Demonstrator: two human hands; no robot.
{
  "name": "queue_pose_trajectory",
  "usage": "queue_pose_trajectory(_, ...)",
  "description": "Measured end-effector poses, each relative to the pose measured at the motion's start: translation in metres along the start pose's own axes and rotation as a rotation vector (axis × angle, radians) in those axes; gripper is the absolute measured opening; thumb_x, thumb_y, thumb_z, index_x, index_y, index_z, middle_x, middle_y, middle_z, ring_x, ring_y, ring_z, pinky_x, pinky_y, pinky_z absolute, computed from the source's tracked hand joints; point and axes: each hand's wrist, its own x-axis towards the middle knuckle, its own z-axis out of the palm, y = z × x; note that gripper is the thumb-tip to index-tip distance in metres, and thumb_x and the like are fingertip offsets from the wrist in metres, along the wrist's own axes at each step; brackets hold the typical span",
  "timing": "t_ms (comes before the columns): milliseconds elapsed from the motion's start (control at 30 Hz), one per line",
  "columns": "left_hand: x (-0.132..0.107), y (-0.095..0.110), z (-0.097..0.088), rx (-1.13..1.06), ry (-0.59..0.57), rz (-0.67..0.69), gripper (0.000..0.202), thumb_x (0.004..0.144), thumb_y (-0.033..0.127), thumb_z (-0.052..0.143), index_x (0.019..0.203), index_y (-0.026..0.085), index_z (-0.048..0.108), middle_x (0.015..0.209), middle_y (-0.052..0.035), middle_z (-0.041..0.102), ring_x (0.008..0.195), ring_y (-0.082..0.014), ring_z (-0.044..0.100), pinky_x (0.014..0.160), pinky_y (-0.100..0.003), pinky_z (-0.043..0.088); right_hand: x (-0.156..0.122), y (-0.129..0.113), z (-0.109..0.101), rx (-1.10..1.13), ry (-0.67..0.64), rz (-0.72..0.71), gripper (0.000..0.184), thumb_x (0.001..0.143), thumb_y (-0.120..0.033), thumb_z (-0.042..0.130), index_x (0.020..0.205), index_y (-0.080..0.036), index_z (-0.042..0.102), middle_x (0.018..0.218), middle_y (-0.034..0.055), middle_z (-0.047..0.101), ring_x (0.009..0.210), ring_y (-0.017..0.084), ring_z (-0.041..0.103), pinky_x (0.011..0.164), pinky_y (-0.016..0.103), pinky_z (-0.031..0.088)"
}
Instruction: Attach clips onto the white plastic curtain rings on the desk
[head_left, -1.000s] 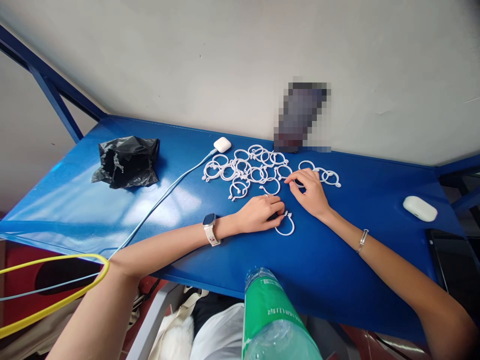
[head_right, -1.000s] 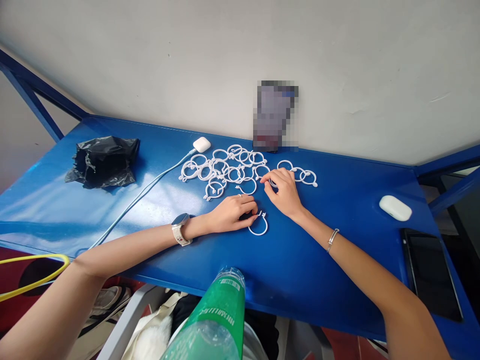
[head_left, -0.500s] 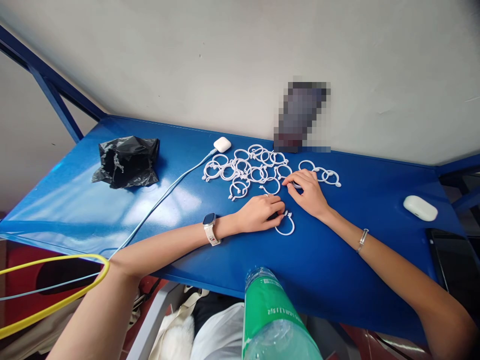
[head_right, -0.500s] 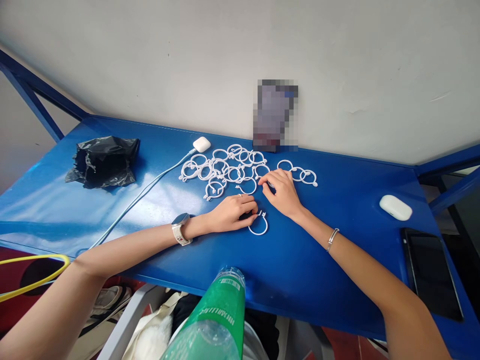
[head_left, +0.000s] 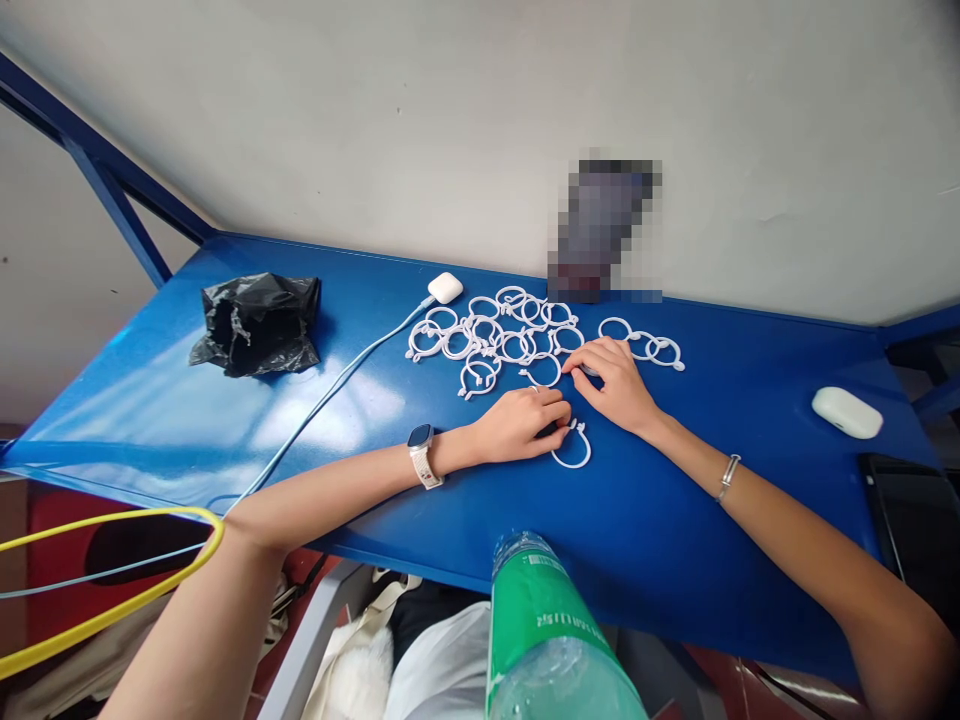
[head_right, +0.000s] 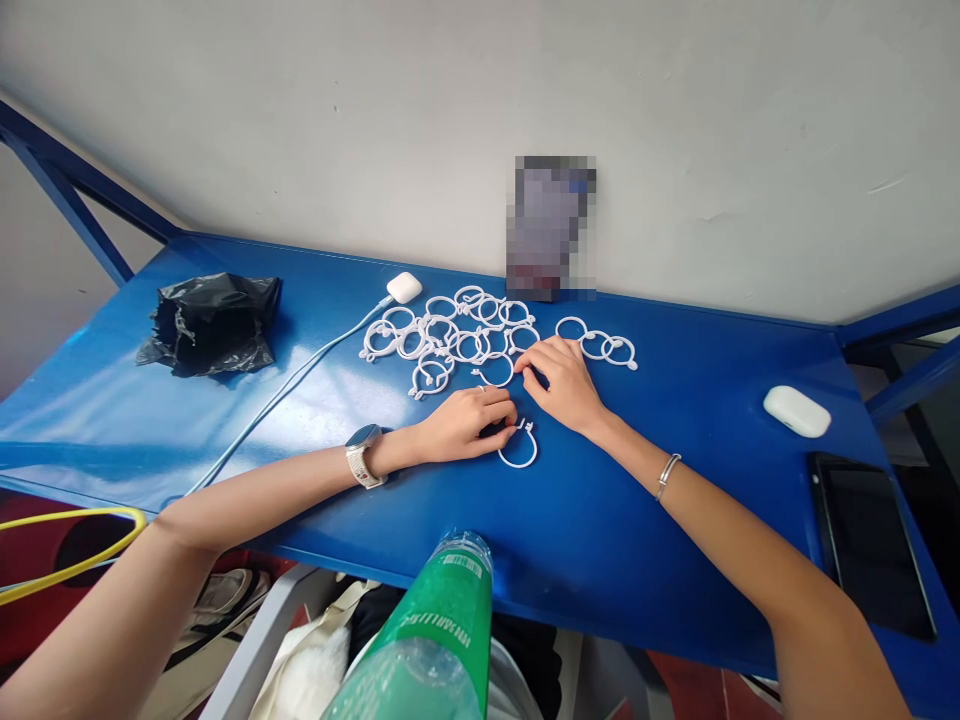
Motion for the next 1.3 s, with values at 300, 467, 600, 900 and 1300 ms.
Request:
queue_pose_trajectory(300,0.0002,0.0007,-0.0009,0.006,-0.005,-0.004,0.02,0.096,0.026,0.043,0.086,0.016,0.057,0.085,-0.0043,0.062,0.074,-0.015,0.057,0.068,-0.025,0.042,0.0004,-0.0003,0.0001,-0.02,-0.05,-0.08,0.015,0.09,-0.014,0.048,0.084,-0.022,0.059,0.088,0.0027,0.069,0.09,0.023,0.057,0.083,0.041,0.039)
queue_pose_trajectory(467,0.0003,0.0008,-0.0009,0.002,0.002,-0.001,0.019,0.096,0.026,0.044,0.086,0.016,0.057,0.084,-0.0044,0.062,0.073,-0.0148,0.057,0.067,-0.025,0.042,0.001,0.0,0.0,-0.036,-0.057,-0.1,0.015,0.09,-0.014,0.048,0.084,-0.021,0.059,0.088,0.0033,0.069,0.09,0.023,0.057,0.082,0.041,0.039)
queue_pose_trajectory(600,0.0007,0.001,-0.0013,0.009,0.01,0.008,0.019,0.095,0.026,0.044,0.086,0.015,0.057,0.084,-0.0044,0.062,0.073,-0.0148,0.057,0.067,-0.025,0.042,0.0007,0.0002,0.0003,-0.043,-0.063,-0.101,0.015,0.091,-0.014,0.048,0.084,-0.022,0.059,0.088,0.0033,0.068,0.09,0.023,0.056,0.082,0.041,0.039)
queue_pose_trajectory(900,0.0001,0.0008,-0.001,0.017,-0.001,-0.001,0.021,0.096,0.027,0.043,0.086,0.016,0.058,0.084,-0.0044,0.063,0.073,-0.0147,0.057,0.067,-0.026,0.042,0.0003,-0.0003,-0.0001,-0.037,-0.081,-0.092,0.015,0.091,-0.015,0.047,0.085,-0.022,0.059,0.09,0.0042,0.067,0.091,0.024,0.056,0.082,0.042,0.04)
queue_pose_trajectory(1300,0.0007,0.0013,-0.0016,0.026,-0.022,-0.007,0.021,0.096,0.027,0.042,0.088,0.015,0.058,0.086,-0.0045,0.063,0.074,-0.0146,0.057,0.069,-0.026,0.043,-0.0001,0.0,0.0009,-0.053,-0.096,-0.081,0.014,0.092,-0.016,0.047,0.09,-0.021,0.059,0.097,0.0053,0.065,0.096,0.023,0.055,0.084,0.041,0.04)
